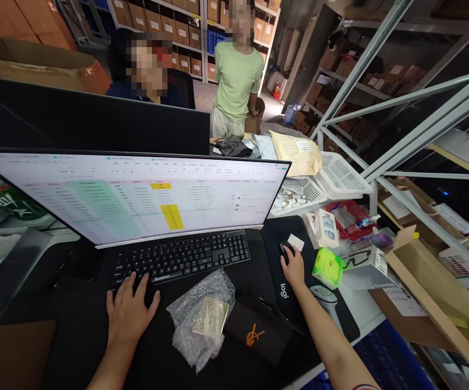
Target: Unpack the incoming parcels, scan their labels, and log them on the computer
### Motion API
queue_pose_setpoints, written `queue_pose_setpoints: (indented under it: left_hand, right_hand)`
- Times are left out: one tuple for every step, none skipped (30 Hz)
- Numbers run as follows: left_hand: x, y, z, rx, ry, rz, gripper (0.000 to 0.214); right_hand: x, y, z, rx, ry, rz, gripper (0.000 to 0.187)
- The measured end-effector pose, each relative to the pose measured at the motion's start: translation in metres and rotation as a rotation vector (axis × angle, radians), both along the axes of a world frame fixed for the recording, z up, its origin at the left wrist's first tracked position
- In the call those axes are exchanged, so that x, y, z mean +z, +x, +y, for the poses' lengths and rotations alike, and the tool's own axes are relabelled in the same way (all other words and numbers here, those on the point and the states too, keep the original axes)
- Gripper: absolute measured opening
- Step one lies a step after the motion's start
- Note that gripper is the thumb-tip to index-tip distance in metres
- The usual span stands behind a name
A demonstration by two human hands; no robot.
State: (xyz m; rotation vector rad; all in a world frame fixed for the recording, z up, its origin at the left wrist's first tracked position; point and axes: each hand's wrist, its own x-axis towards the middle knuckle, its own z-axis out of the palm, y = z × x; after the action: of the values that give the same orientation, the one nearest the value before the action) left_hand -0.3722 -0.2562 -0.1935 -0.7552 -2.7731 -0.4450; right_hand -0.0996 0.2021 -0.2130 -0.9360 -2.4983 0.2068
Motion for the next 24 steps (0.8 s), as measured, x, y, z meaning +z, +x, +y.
queue_pose_setpoints:
  left_hand:
    - [-0.0006, -0.0002, -0.0002, -0.001, 0.002, -0.002, 0.058]
    - [-0.0012, -0.0004, -0.0004, -0.001, 0.005, -0.005, 0.058]
    - [-0.0019, -0.0005, -0.0005, -0.001, 0.01, -0.01, 0.058]
    - [-0.0025, -0.0007, -0.0006, -0.001, 0.015, -0.017, 0.058]
    - [-0.0032, -0.0008, -0.0007, 0.0, 0.019, -0.025, 0.059]
    - [-0.0038, -0.001, -0.0007, 0.002, 0.022, -0.031, 0.059]
    - [-0.0044, -0.0011, -0.0008, 0.003, 0.022, -0.035, 0.059]
    - [-0.005, -0.0013, -0.0009, 0.002, 0.02, -0.036, 0.059]
    - [-0.0055, -0.0015, -0.0011, 0.002, 0.016, -0.033, 0.059]
    - [-0.0059, -0.0018, -0.0015, 0.002, 0.011, -0.03, 0.059]
    - [-0.0063, -0.002, -0.0018, 0.003, 0.007, -0.027, 0.058]
    - [-0.0066, -0.0022, -0.0022, 0.003, 0.003, -0.024, 0.058]
    - [-0.007, -0.0023, -0.0026, 0.001, 0.001, -0.02, 0.058]
    - [-0.0072, -0.0023, -0.0029, 0.001, -0.001, -0.016, 0.058]
    - [-0.0075, -0.0024, -0.0032, -0.001, -0.002, -0.01, 0.058]
    - [-0.0078, -0.0024, -0.0033, -0.004, -0.003, -0.004, 0.057]
    - [-0.0081, -0.0024, -0.0032, -0.006, -0.005, 0.001, 0.057]
    - [-0.0082, -0.0023, -0.0031, -0.006, -0.006, 0.004, 0.057]
    - [-0.0083, -0.0023, -0.0028, -0.005, -0.007, 0.005, 0.057]
    - [-0.0082, -0.0022, -0.0024, -0.002, -0.009, 0.006, 0.057]
    - [-0.0079, -0.0022, -0.0021, 0.002, -0.011, 0.005, 0.057]
    - [-0.0075, -0.002, -0.0017, 0.005, -0.013, 0.005, 0.057]
    - [-0.0068, -0.0018, -0.0015, 0.006, -0.017, 0.004, 0.057]
    - [-0.0061, -0.0016, -0.0013, 0.004, -0.02, 0.004, 0.058]
  right_hand:
    - [0.0001, 0.0, 0.0001, 0.001, -0.001, -0.001, 0.043]
    - [0.0001, 0.0, 0.0001, 0.002, -0.001, -0.002, 0.043]
    - [0.0001, -0.0001, 0.0002, 0.001, 0.0, -0.001, 0.043]
    - [0.0002, -0.0002, 0.0002, 0.001, 0.002, -0.001, 0.043]
    - [0.0003, -0.0003, 0.0003, 0.001, 0.004, -0.001, 0.043]
    - [0.0004, -0.0004, 0.0003, 0.003, 0.007, -0.001, 0.043]
    - [0.0005, -0.0004, 0.0004, 0.006, 0.009, -0.002, 0.043]
    - [0.0007, -0.0004, 0.0004, 0.011, 0.011, -0.004, 0.043]
    - [0.0008, -0.0004, 0.0005, 0.015, 0.011, -0.006, 0.043]
    - [0.0008, -0.0003, 0.0005, 0.018, 0.011, -0.007, 0.043]
    - [0.0007, -0.0002, 0.0005, 0.018, 0.011, -0.008, 0.043]
    - [0.0005, -0.0001, 0.0004, 0.015, 0.01, -0.01, 0.043]
    - [0.0002, -0.0001, 0.0004, 0.012, 0.009, -0.012, 0.043]
    - [-0.0001, -0.0001, 0.0003, 0.007, 0.008, -0.013, 0.044]
    - [-0.0004, -0.0001, 0.0003, 0.003, 0.007, -0.013, 0.044]
    - [-0.0007, -0.0001, 0.0002, 0.0, 0.005, -0.011, 0.044]
    - [-0.0008, -0.0001, 0.0, -0.001, 0.003, -0.009, 0.045]
    - [-0.0008, -0.0001, -0.0002, -0.002, 0.001, -0.005, 0.045]
    - [-0.0007, -0.0001, -0.0004, -0.003, 0.001, -0.001, 0.045]
    - [-0.0005, -0.0001, -0.0007, -0.005, 0.0, 0.002, 0.045]
    - [-0.0003, -0.0001, -0.0009, -0.008, 0.001, 0.004, 0.045]
    - [0.0, -0.0001, -0.0011, -0.01, 0.002, 0.005, 0.045]
    - [0.0002, -0.0001, -0.0013, -0.013, 0.005, 0.004, 0.045]
    - [0.0004, 0.0, -0.0014, -0.016, 0.009, 0.001, 0.046]
